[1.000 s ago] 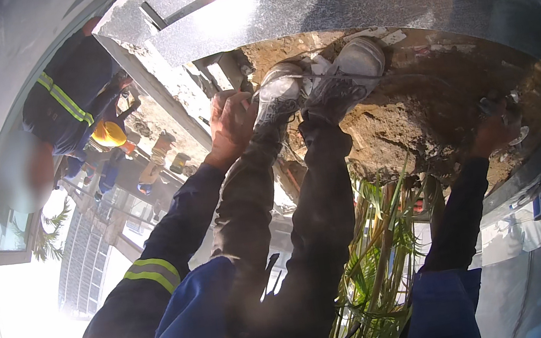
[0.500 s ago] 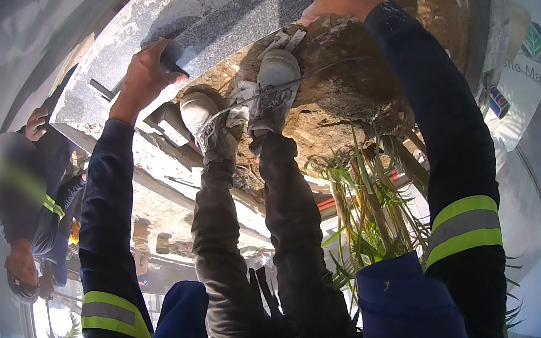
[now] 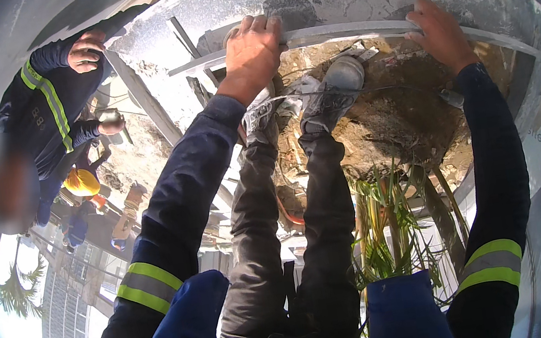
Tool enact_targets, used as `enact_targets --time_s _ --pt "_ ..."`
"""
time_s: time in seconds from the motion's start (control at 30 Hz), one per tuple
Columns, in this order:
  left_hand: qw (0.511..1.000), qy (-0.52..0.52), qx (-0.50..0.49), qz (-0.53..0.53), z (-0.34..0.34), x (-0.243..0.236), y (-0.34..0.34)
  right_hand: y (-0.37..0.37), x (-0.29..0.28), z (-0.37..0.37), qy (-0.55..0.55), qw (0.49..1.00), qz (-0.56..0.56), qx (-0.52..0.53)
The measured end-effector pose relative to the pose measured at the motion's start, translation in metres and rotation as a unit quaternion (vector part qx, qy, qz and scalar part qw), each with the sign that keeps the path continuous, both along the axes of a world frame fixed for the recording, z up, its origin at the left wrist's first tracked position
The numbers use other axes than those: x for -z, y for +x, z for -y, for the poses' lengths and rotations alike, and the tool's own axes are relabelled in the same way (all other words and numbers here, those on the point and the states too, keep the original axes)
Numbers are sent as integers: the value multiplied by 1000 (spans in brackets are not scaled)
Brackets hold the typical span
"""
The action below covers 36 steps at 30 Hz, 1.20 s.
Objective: The person uses an angle grinder to cut a curved stone slab on a construction site. They repeatedly measure and mark the slab with a metal ruler and pencil, then cut along the marked lines. The person adjusts the slab and tool positions multiple times to complete the cuts.
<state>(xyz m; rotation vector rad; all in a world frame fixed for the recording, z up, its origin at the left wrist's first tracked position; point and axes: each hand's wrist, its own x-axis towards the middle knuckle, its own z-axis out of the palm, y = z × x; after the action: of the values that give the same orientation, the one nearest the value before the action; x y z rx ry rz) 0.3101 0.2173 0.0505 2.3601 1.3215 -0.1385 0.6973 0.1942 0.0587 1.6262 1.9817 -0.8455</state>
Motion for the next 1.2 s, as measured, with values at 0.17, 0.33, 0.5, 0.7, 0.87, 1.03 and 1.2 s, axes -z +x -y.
enact_targets --time_s 0.17,0.33,0.5,0.7,0.87,1.03,1.2 --pt "999 21 -31 29 26 -22 0 6 4 49 142 989 2 -39" --pt "998 18 -53 34 44 -31 -4 21 11 74 182 982 -15 -53" --pt "998 25 -51 30 39 -29 -5 13 7 63 213 973 -44 -73" --pt "995 81 -44 37 29 -13 -8 -2 5 44 213 973 -72 -54" --pt "997 66 -36 14 26 -12 -6 5 6 45 280 950 -114 -72" --pt "998 46 -41 -1 33 -4 -8 -9 8 41 284 952 -96 -58" --pt "999 11 -8 -50 37 -1 -14 -5 17 52 276 960 -39 -37"
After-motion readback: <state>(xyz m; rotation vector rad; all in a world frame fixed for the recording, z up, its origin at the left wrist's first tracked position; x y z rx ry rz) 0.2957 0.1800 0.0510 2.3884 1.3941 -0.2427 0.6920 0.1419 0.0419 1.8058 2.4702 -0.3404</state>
